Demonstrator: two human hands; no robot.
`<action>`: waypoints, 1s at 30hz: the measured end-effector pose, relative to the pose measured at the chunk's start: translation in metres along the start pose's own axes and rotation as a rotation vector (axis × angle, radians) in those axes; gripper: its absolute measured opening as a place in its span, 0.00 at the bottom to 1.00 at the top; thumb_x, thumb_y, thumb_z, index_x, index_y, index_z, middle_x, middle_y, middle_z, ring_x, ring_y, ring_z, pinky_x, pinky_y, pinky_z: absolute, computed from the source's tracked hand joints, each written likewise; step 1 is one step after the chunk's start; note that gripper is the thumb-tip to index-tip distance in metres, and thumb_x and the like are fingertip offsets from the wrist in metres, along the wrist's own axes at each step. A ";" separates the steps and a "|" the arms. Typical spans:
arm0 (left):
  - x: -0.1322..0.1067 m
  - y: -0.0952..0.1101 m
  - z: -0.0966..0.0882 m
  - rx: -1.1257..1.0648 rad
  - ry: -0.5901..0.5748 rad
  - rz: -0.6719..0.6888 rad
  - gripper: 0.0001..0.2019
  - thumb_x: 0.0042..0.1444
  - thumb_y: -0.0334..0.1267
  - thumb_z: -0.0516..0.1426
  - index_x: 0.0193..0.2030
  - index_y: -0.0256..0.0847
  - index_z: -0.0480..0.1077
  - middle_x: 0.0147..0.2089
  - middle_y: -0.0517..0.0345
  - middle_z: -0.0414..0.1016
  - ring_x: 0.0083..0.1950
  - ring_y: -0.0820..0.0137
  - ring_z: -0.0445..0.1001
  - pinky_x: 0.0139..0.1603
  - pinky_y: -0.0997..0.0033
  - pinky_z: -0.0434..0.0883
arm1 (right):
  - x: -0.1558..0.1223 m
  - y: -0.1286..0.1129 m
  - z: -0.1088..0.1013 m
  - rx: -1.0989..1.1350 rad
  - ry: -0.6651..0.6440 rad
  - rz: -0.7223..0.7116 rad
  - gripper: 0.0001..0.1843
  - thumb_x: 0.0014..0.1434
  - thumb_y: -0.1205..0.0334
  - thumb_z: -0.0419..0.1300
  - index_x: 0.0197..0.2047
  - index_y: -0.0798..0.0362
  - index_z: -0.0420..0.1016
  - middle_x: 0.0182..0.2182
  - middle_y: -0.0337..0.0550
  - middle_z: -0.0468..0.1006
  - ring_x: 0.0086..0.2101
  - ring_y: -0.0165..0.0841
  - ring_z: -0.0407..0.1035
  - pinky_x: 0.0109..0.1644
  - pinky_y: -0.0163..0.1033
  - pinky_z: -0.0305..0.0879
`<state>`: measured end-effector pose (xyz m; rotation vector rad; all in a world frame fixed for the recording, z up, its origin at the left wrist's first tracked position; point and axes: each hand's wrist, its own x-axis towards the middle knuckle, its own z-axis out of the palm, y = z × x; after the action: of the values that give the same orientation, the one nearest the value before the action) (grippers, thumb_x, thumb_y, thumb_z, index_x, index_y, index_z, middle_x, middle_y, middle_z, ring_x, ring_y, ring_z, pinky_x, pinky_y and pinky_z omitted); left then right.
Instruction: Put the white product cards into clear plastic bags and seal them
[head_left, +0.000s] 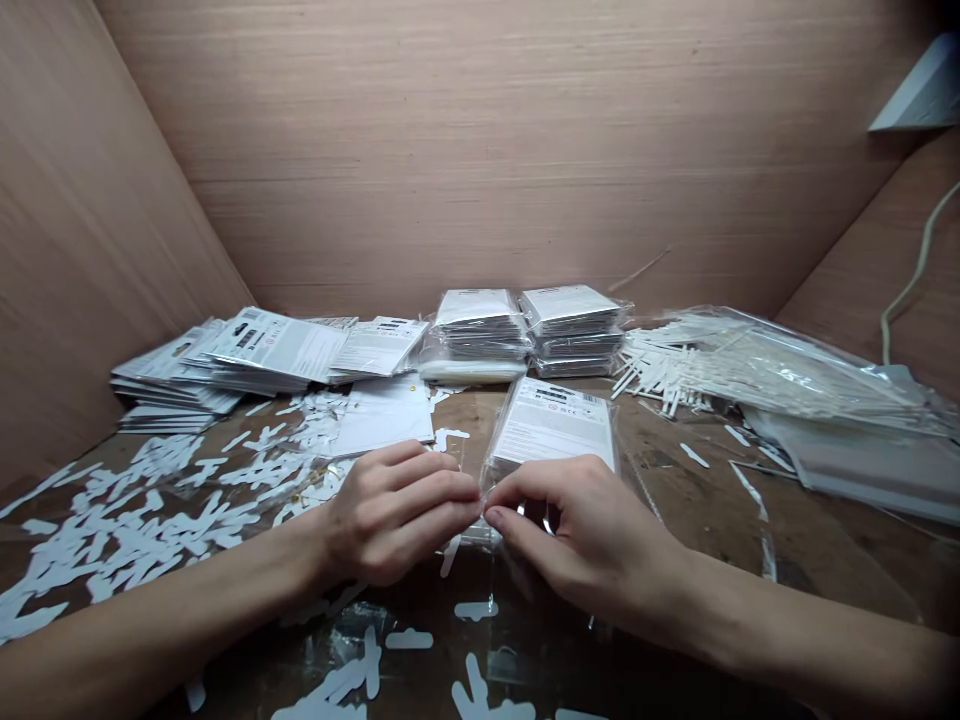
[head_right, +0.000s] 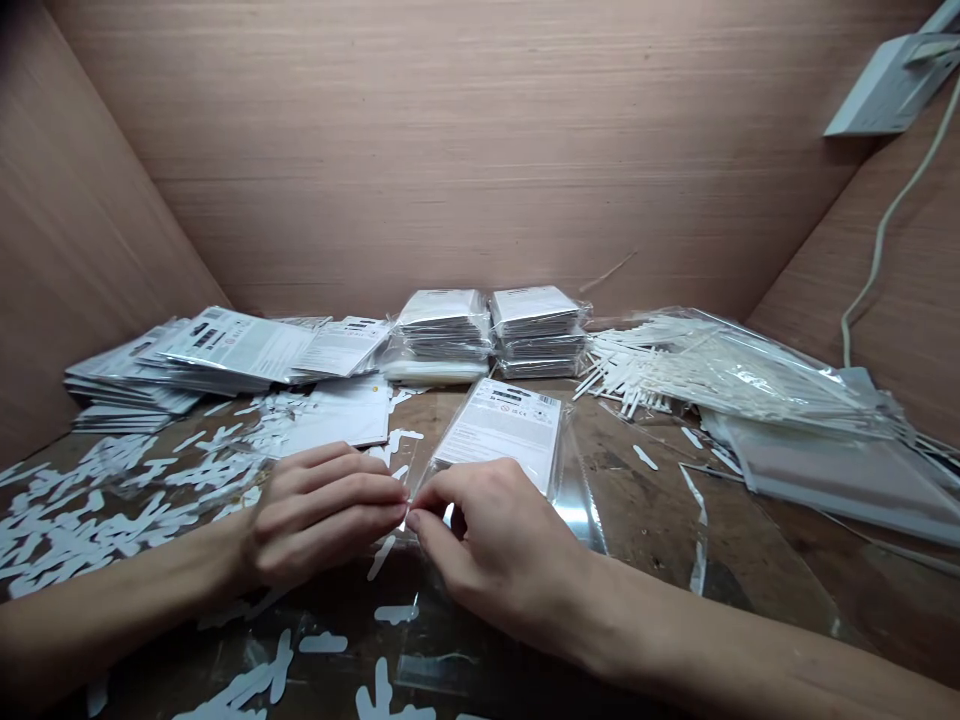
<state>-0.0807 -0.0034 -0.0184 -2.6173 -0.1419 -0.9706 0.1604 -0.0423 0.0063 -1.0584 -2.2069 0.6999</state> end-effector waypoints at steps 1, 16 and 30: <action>0.000 0.003 0.002 0.005 0.017 -0.002 0.06 0.62 0.29 0.60 0.45 0.37 0.76 0.43 0.48 0.86 0.40 0.61 0.83 0.34 0.63 0.74 | -0.001 -0.002 0.002 0.015 0.015 0.024 0.09 0.64 0.62 0.62 0.38 0.51 0.85 0.32 0.39 0.86 0.30 0.32 0.77 0.37 0.35 0.68; 0.009 0.019 0.000 0.172 -0.010 0.221 0.09 0.55 0.29 0.64 0.25 0.39 0.77 0.36 0.53 0.84 0.31 0.66 0.79 0.22 0.65 0.68 | -0.006 0.001 0.007 0.173 -0.155 0.269 0.09 0.60 0.59 0.63 0.36 0.53 0.84 0.25 0.39 0.79 0.26 0.29 0.68 0.26 0.31 0.60; 0.012 0.023 -0.001 0.149 0.019 0.195 0.09 0.59 0.28 0.61 0.27 0.40 0.74 0.34 0.51 0.83 0.30 0.66 0.78 0.22 0.66 0.67 | -0.005 -0.002 0.014 0.137 -0.072 0.309 0.05 0.55 0.64 0.65 0.30 0.55 0.83 0.22 0.39 0.77 0.24 0.28 0.66 0.25 0.31 0.58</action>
<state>-0.0676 -0.0258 -0.0169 -2.4327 0.0436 -0.8814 0.1525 -0.0508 -0.0030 -1.3347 -2.0407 1.0229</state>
